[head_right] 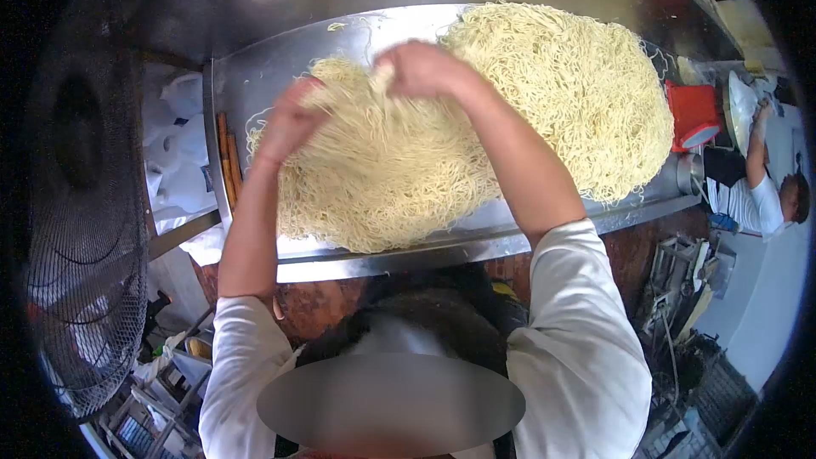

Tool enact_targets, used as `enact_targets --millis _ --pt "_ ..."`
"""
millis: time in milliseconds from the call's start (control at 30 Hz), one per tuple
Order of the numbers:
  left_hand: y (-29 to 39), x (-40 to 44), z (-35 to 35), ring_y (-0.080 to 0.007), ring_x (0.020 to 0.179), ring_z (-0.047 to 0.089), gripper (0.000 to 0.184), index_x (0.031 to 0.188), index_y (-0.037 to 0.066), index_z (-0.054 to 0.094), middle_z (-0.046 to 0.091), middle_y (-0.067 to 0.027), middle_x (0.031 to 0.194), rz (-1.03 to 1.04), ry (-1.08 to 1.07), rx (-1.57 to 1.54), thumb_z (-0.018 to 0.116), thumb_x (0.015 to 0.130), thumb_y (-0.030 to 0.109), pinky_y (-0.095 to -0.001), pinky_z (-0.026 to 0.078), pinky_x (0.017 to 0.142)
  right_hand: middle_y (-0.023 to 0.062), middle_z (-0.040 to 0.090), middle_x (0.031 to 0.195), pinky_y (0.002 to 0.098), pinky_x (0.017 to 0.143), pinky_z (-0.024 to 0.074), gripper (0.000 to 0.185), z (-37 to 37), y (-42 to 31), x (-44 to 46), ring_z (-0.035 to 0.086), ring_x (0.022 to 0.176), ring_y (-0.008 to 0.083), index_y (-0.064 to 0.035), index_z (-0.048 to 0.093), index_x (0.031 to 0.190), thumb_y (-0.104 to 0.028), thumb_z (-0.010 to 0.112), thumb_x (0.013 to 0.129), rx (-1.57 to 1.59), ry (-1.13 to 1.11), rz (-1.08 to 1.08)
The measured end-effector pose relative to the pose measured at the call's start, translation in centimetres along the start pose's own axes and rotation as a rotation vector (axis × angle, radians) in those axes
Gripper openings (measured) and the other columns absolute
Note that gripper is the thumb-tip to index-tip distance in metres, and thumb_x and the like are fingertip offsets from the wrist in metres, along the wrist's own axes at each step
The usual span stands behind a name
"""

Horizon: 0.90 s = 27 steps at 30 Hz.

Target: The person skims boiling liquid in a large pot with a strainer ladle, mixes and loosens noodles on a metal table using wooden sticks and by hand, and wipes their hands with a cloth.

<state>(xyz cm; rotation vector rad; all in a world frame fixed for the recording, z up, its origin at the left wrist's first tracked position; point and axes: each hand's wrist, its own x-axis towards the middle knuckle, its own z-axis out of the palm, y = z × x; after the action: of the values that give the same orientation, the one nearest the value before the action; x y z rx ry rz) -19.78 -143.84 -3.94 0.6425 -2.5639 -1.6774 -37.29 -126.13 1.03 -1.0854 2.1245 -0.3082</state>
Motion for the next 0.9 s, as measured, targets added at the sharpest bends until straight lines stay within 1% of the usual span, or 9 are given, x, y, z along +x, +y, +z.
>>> enact_targets --millis 67,133,200,267,367,533,667,700,900 --pt "2.1 0.8 -3.4 -0.0124 0.093 0.061 0.030 0.107 0.004 0.062 0.065 -0.0067 0.104 0.317 0.442 0.288 0.072 0.079 0.002 -0.0277 0.050 0.083 0.0130 0.060 0.130 0.0417 0.101 0.0489 0.045 -4.4 -3.6 -1.8 0.061 0.114 0.0274 -0.0125 0.058 0.132 -0.014 0.066 0.087 0.064 0.295 -0.065" --pt "3.0 2.3 -5.1 -0.0215 0.089 0.061 0.032 0.105 -0.001 0.057 0.063 -0.0108 0.099 0.437 0.646 -0.289 0.073 0.077 0.003 -0.0312 0.048 0.086 0.0133 0.048 0.143 0.0427 0.099 0.0506 0.049 -4.7 -4.3 -1.4 0.054 0.125 0.0288 -0.0176 0.051 0.138 -0.016 0.062 0.091 0.143 0.667 -0.231" --pt "0.7 4.7 -6.7 -0.0374 0.109 0.054 0.053 0.127 0.000 0.050 0.054 -0.0241 0.119 0.291 0.782 0.335 0.071 0.079 0.009 -0.0418 0.043 0.099 0.0126 0.037 0.152 0.0438 0.105 0.0454 0.055 -2.5 -3.5 0.7 0.047 0.132 0.0302 -0.0192 0.045 0.143 -0.015 0.062 0.091 0.236 0.907 -0.360" --pt "-8.5 7.5 -7.0 -0.0490 0.128 0.037 0.076 0.145 0.000 0.035 0.035 -0.0342 0.140 0.104 0.605 0.714 0.072 0.082 0.022 -0.0487 0.032 0.111 0.0129 0.028 0.156 0.0447 0.111 0.0370 0.063 2.4 0.6 1.3 0.037 0.138 0.0323 -0.0204 0.037 0.148 -0.012 0.062 0.091 -0.030 0.711 -0.188" --pt "-6.8 3.6 -4.6 -0.0471 0.135 0.032 0.079 0.144 0.000 0.037 0.033 -0.0341 0.145 -0.043 0.399 0.651 0.073 0.082 0.033 -0.0458 0.031 0.113 0.0182 0.026 0.156 0.0446 0.120 0.0214 0.075 6.5 5.8 -1.5 0.024 0.144 0.0368 -0.0209 0.029 0.152 -0.010 0.064 0.088 -0.183 0.412 0.103" --pt "-10.3 5.2 7.6 -0.0375 0.130 0.039 0.066 0.136 0.008 0.051 0.050 -0.0201 0.134 -0.055 0.144 0.446 0.077 0.080 0.033 -0.0446 0.036 0.109 0.0232 0.035 0.148 0.0427 0.107 0.0425 0.075 12.5 5.5 2.5 0.039 0.134 0.0413 -0.0148 0.040 0.146 -0.006 0.071 0.078 -0.284 0.182 0.383" --pt "-7.0 7.4 5.1 -0.0236 0.097 0.056 0.034 0.111 0.007 0.062 0.062 -0.0082 0.099 -0.110 0.050 -0.386 0.073 0.081 0.019 -0.0349 0.046 0.093 0.0220 0.063 0.101 0.0372 0.088 0.0531 0.060 12.8 4.8 7.4 0.064 0.097 0.0263 -0.0110 0.056 0.131 0.003 0.068 0.074 0.141 0.623 -0.062" --pt "-5.0 7.4 2.0 -0.0164 0.084 0.054 0.019 0.095 0.008 0.059 0.058 -0.0029 0.087 -0.035 0.192 -0.312 0.069 0.079 0.012 -0.0294 0.048 0.078 0.0206 0.065 0.100 0.0373 0.088 0.0531 0.059 9.0 1.7 5.9 0.065 0.094 0.0250 -0.0104 0.057 0.130 0.004 0.068 0.074 0.275 0.444 0.060" --pt "-3.4 7.2 -9.9 -0.0264 0.121 0.052 0.041 0.122 0.002 0.055 0.057 -0.0178 0.124 0.211 0.355 -0.546 0.067 0.084 0.009 -0.0329 0.043 0.102 0.0205 0.055 0.131 0.0386 0.100 0.0485 0.070 4.8 -1.9 -2.6 0.056 0.120 0.0302 -0.0078 0.043 0.142 -0.003 0.071 0.078 0.391 0.554 -0.219"
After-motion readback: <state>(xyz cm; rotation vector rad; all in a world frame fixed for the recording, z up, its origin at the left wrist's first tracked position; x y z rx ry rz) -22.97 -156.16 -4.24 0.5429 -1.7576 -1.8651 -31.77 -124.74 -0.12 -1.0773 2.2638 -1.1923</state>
